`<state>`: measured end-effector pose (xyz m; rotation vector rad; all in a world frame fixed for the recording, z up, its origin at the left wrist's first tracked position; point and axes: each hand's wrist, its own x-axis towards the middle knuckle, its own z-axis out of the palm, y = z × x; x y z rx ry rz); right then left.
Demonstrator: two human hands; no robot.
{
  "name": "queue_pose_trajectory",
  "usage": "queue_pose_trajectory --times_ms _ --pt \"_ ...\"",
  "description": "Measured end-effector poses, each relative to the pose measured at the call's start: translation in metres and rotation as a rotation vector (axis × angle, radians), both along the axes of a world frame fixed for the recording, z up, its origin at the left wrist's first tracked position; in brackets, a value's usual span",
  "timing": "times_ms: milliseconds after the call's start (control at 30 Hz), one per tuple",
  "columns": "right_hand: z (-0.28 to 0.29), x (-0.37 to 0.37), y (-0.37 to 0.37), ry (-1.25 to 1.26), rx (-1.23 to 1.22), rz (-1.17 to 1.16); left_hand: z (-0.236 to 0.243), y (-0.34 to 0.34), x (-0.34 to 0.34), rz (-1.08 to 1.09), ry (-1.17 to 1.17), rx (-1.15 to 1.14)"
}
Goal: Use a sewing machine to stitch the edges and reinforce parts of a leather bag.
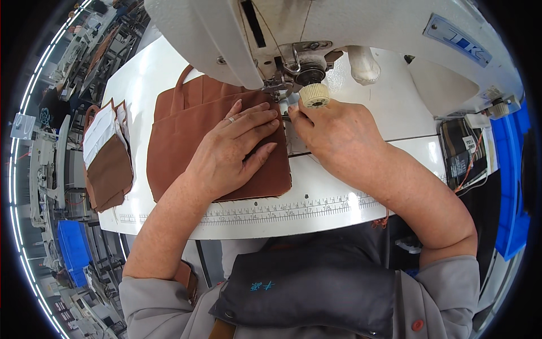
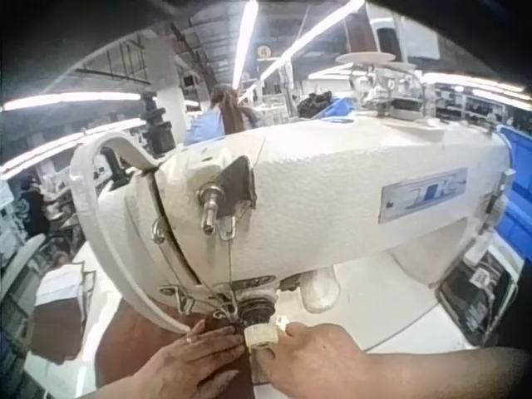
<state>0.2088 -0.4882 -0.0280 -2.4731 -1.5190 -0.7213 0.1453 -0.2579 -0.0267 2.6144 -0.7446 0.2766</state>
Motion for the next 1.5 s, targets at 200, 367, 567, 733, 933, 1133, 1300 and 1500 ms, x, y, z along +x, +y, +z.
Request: queue_pose_trajectory --times_ms 200,367,567,733,933,1133,1300,1500 --pt "-0.001 -0.001 0.0 -0.015 0.003 -0.001 -0.001 -0.001 -0.001 0.003 -0.004 0.017" --pt "-0.001 -0.002 -0.001 -0.031 -0.018 -0.007 0.0 0.0 0.0 -0.001 -0.014 0.016" --pt "-0.002 0.007 -0.004 0.162 0.066 -0.027 0.002 -0.001 0.0 -0.004 -0.004 -0.004" --pt "0.007 0.022 -0.02 0.555 0.19 -0.09 0.002 -0.002 0.0 0.022 -0.012 -0.029" --pt "-0.002 0.028 -0.012 0.639 0.352 0.018 0.005 -0.001 0.001 0.017 -0.066 -0.029" --pt "-0.006 0.037 -0.01 1.099 0.435 0.143 0.005 -0.002 0.001 0.016 -0.049 -0.028" --pt "-0.004 0.035 -0.014 1.265 0.651 0.183 0.004 -0.002 0.0 0.024 -0.048 -0.008" --pt "-0.003 0.035 -0.01 1.249 0.443 0.053 0.006 -0.001 0.0 0.017 -0.089 -0.019"
